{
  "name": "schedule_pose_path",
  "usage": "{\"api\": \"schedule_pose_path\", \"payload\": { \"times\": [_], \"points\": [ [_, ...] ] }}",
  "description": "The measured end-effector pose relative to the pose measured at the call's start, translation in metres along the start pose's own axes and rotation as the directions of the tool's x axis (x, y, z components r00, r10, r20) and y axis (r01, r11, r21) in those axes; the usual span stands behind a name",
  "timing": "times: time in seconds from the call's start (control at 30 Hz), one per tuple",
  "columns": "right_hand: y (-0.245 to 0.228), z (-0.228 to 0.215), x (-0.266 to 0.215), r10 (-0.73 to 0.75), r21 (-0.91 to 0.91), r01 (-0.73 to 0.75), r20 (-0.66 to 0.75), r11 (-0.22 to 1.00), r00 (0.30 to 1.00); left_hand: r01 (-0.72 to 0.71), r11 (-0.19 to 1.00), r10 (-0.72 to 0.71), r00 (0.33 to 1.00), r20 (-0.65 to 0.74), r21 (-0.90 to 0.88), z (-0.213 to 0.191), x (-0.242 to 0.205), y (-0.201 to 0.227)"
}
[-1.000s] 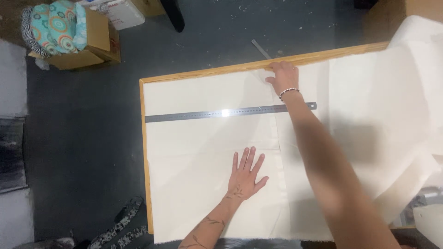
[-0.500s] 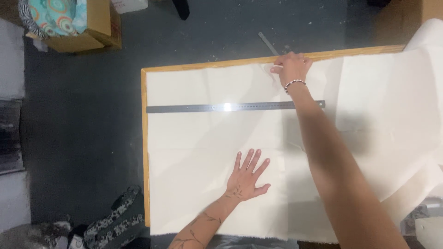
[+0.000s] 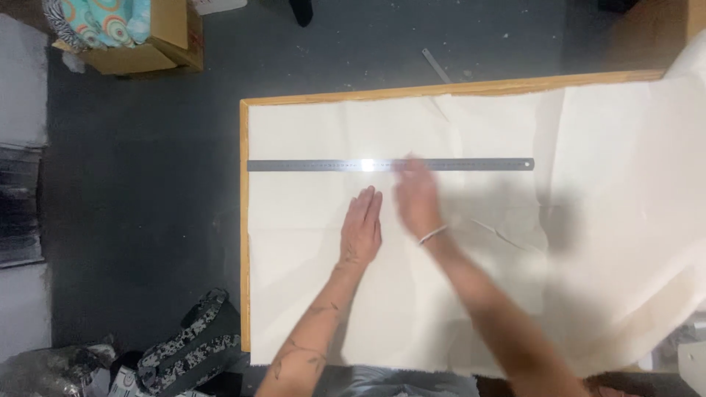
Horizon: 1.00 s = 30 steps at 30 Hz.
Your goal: The person unfolds a large piece of white fabric on a wooden table, smooths it out, and uses a metal ruler and pencil to mark straight lines. They then use scissors to cut the fabric along the marked lines.
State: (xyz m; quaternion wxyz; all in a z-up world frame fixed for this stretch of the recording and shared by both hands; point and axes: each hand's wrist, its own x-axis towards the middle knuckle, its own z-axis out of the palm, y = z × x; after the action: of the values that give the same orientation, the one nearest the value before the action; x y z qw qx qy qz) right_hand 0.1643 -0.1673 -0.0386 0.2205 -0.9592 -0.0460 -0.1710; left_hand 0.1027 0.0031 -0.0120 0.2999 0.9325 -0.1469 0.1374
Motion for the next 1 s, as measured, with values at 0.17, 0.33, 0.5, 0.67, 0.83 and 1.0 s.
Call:
{"api": "schedule_pose_path", "payload": {
  "times": [0.17, 0.33, 0.5, 0.67, 0.83, 1.0],
  "points": [
    [-0.045, -0.027, -0.065, 0.042, -0.088, -0.009, 0.383, 0.996, 0.923, -0.198, 0.961, 0.133, 0.943, 0.306, 0.192, -0.013, -0.013, -0.024],
    [0.013, -0.045, -0.1, 0.194, -0.362, -0.153, 0.077, 0.919, 0.978, -0.07, 0.94, -0.049, 0.941, 0.335, 0.335, -0.064, -0.03, -0.064],
    [0.034, -0.077, -0.11, 0.348, -0.341, -0.304, 0.075, 0.89, 0.935, 0.19, 0.878, -0.299, 0.934, 0.194, 0.439, -0.101, -0.065, -0.101],
    [0.021, -0.086, -0.132, 0.171, -0.315, -0.129, 0.108, 0.94, 0.979, 0.157, 0.852, -0.385, 0.836, 0.392, 0.5, -0.108, -0.086, -0.061],
    [-0.017, -0.095, -0.203, -0.223, -0.207, 0.309, 0.356, 0.928, 0.907, -0.312, 0.946, 0.149, 0.668, 0.729, 0.093, -0.108, -0.161, -0.006],
    [-0.002, -0.121, -0.198, -0.202, -0.001, 0.215, 0.328, 0.977, 0.923, -0.388, 0.856, 0.514, 0.711, 0.48, -0.341, -0.143, -0.193, -0.003]
  ]
}}
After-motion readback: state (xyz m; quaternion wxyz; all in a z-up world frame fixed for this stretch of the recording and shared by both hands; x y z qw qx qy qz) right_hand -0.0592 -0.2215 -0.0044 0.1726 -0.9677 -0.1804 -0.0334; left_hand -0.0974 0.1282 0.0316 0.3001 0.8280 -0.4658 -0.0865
